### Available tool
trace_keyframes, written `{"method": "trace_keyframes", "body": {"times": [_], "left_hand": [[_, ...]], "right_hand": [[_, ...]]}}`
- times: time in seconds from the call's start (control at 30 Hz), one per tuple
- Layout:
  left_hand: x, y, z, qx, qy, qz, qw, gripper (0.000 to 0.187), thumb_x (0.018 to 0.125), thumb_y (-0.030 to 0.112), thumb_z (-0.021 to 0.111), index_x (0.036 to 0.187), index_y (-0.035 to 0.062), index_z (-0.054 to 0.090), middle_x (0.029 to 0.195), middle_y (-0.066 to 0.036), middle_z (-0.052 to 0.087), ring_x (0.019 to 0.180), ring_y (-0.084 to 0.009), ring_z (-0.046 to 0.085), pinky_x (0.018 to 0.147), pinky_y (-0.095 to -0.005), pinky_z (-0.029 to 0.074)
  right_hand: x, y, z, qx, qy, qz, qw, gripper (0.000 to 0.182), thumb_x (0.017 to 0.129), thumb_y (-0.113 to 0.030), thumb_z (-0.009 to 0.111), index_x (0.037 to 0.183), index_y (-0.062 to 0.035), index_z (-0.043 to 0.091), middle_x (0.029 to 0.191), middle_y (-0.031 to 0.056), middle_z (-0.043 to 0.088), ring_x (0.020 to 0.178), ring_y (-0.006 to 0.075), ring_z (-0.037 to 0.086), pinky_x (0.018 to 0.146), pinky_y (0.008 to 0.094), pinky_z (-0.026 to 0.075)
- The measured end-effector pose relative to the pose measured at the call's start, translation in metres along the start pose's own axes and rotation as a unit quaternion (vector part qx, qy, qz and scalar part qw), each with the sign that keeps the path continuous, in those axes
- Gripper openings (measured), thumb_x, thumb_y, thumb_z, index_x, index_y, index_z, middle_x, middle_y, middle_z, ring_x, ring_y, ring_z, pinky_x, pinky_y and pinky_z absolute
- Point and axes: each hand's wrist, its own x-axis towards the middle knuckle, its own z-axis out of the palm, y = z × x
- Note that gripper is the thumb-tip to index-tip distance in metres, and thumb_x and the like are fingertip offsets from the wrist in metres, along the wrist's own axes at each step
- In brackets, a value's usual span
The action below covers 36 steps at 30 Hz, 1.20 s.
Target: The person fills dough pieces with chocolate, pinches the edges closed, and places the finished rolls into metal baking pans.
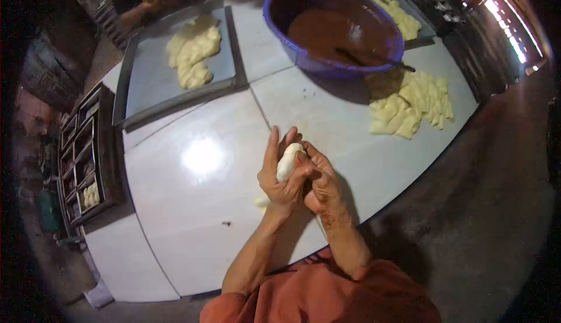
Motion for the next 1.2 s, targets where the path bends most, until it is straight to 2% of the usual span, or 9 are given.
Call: {"method": "trace_keyframes", "body": {"times": [0.17,0.27,0.43,0.5,0.63,0.8,0.9,0.97,1.2], "left_hand": [[0.017,-0.003,0.013,-0.043,-0.048,-0.132,0.989,0.118,0.079,0.019,0.087,0.162,0.0138,0.002,0.158,-0.026,0.031,0.128,-0.0326,0.056,0.097,-0.0408,0.054],[0.019,0.006,-0.008,0.01,-0.106,-0.208,0.972,0.084,0.089,0.024,0.078,0.156,0.0076,0.03,0.145,-0.02,0.051,0.12,-0.0283,0.06,0.094,-0.0389,0.056],[0.032,0.02,-0.045,0.11,-0.1,-0.273,0.95,0.052,0.094,0.022,0.073,0.138,0.0006,0.055,0.127,-0.019,0.066,0.11,-0.0264,0.067,0.092,-0.0383,0.056],[0.031,0.02,-0.05,0.137,-0.089,-0.272,0.948,0.045,0.096,0.023,0.071,0.134,0.0004,0.06,0.123,-0.018,0.068,0.108,-0.026,0.069,0.092,-0.0377,0.056],[0.027,0.017,-0.056,0.168,-0.137,-0.299,0.929,0.043,0.096,0.022,0.069,0.131,-0.0004,0.061,0.122,-0.018,0.068,0.106,-0.0258,0.07,0.093,-0.0379,0.055],[0.028,0.014,-0.055,0.161,-0.161,-0.308,0.924,0.041,0.096,0.019,0.068,0.131,-0.0004,0.062,0.123,-0.017,0.069,0.109,-0.0253,0.069,0.095,-0.0389,0.054],[0.034,0.012,-0.044,0.159,-0.166,-0.313,0.921,0.042,0.096,0.021,0.069,0.131,0.0005,0.062,0.123,-0.016,0.069,0.111,-0.0251,0.067,0.095,-0.0374,0.053],[0.042,0.012,-0.033,0.154,-0.167,-0.314,0.922,0.042,0.096,0.022,0.069,0.131,0.0004,0.062,0.123,-0.016,0.069,0.11,-0.0246,0.068,0.095,-0.037,0.054],[0.068,-0.002,0.024,-0.104,-0.101,-0.318,0.937,0.055,0.105,0.042,0.051,0.14,0.0007,0.053,0.135,-0.015,0.061,0.125,-0.0251,0.059,0.098,-0.0407,0.051]], "right_hand": [[0.052,-0.075,0.01,-0.09,-0.046,-0.06,0.993,0.028,0.096,-0.017,0.068,0.12,-0.0073,0.057,0.106,0.0032,0.065,0.098,0.0122,0.062,0.089,0.0282,0.051],[0.123,-0.151,0.005,-0.433,-0.007,-0.235,0.87,0.018,0.101,-0.022,0.061,0.109,-0.0059,0.062,0.099,0.0024,0.064,0.086,0.0098,0.06,0.074,0.0269,0.049],[0.215,-0.217,-0.003,-0.756,0.008,-0.11,0.646,0.025,0.098,-0.025,0.059,0.106,-0.0016,0.063,0.086,0.0075,0.065,0.077,0.0154,0.062,0.071,0.0312,0.05],[0.255,-0.21,-0.05,-0.906,-0.062,-0.098,0.406,0.028,0.096,-0.025,0.056,0.107,-0.0015,0.065,0.088,0.0142,0.068,0.081,0.0252,0.064,0.075,0.0385,0.051],[0.302,-0.208,-0.105,-0.893,-0.218,0.097,0.382,0.03,0.088,-0.021,0.057,0.11,-0.0017,0.067,0.102,0.0182,0.071,0.093,0.0333,0.066,0.082,0.0437,0.05],[0.288,-0.208,-0.083,-0.892,-0.208,0.09,0.391,0.032,0.091,-0.027,0.059,0.106,0.0003,0.066,0.097,0.0154,0.069,0.09,0.0313,0.062,0.083,0.0438,0.048],[0.276,-0.213,-0.068,-0.859,-0.129,0.04,0.494,0.036,0.093,-0.032,0.067,0.113,-0.0022,0.067,0.101,0.014,0.073,0.086,0.0304,0.07,0.074,0.0427,0.055],[0.258,-0.222,-0.053,-0.56,-0.101,0.085,0.818,0.026,0.098,-0.03,0.064,0.105,-0.005,0.065,0.091,0.0068,0.069,0.076,0.0191,0.068,0.066,0.0327,0.056],[0.163,-0.164,0.003,-0.279,-0.077,-0.032,0.957,0.016,0.101,-0.024,0.062,0.107,-0.0092,0.058,0.093,0.001,0.064,0.079,0.0093,0.063,0.07,0.0233,0.054]]}}
